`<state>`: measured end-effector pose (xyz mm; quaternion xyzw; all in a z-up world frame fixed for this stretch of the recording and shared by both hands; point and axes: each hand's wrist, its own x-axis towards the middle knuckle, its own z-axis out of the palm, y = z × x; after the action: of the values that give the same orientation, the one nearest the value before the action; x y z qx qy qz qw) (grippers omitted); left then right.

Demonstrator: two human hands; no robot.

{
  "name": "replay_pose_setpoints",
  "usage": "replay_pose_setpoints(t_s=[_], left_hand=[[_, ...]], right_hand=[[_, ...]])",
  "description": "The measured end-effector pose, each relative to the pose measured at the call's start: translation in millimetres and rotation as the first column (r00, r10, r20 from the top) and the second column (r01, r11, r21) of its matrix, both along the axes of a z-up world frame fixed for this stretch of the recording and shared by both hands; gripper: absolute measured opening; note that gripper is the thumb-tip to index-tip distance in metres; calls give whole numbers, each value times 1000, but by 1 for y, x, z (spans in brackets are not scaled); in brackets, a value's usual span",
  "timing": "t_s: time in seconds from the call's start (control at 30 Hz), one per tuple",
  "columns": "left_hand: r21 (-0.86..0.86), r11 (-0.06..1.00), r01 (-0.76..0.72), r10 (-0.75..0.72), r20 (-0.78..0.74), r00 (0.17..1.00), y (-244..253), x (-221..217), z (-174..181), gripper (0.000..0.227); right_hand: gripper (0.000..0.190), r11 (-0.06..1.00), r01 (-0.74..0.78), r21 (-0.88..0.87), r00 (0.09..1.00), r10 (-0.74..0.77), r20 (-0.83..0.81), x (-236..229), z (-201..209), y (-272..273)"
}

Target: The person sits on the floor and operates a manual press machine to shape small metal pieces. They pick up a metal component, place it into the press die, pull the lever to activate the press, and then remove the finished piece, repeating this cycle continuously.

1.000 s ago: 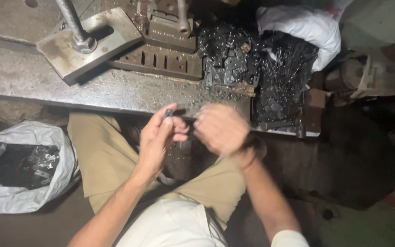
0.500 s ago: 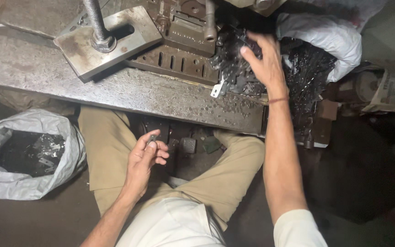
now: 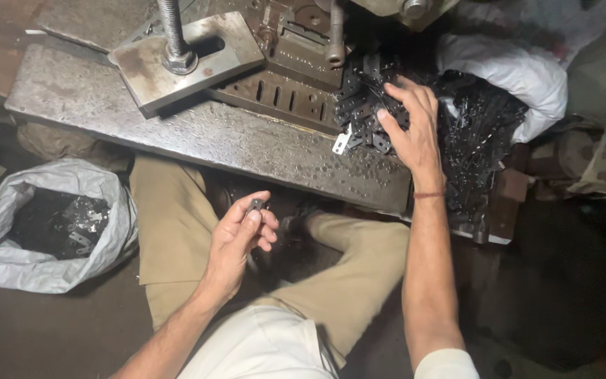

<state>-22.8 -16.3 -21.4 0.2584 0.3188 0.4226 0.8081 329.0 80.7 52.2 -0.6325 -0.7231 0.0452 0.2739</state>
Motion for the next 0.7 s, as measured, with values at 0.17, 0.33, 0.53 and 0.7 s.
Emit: replay_pose_setpoints(t_s=[0.17,0.33,0.53,0.7], left_hand=[[-12,1000,26,-27,-43,999,7,6,-5,41],[-42,998,46,-49,-70,996,10,8,-1,43],[-49,996,79,-79,-3,997,19,11,18,46],[-88,991,105,-93,130,987,25,7,32,46]], right_hand=[[42,999,-30,-36,999,31,31,6,6,-6],[44,997,-40,-65,999,39,-2,10,1,-18],[59,986,-37,-160,999,38,0,4,14,-23],[75,996,17,-83,995,-9,96,-26,37,-33]])
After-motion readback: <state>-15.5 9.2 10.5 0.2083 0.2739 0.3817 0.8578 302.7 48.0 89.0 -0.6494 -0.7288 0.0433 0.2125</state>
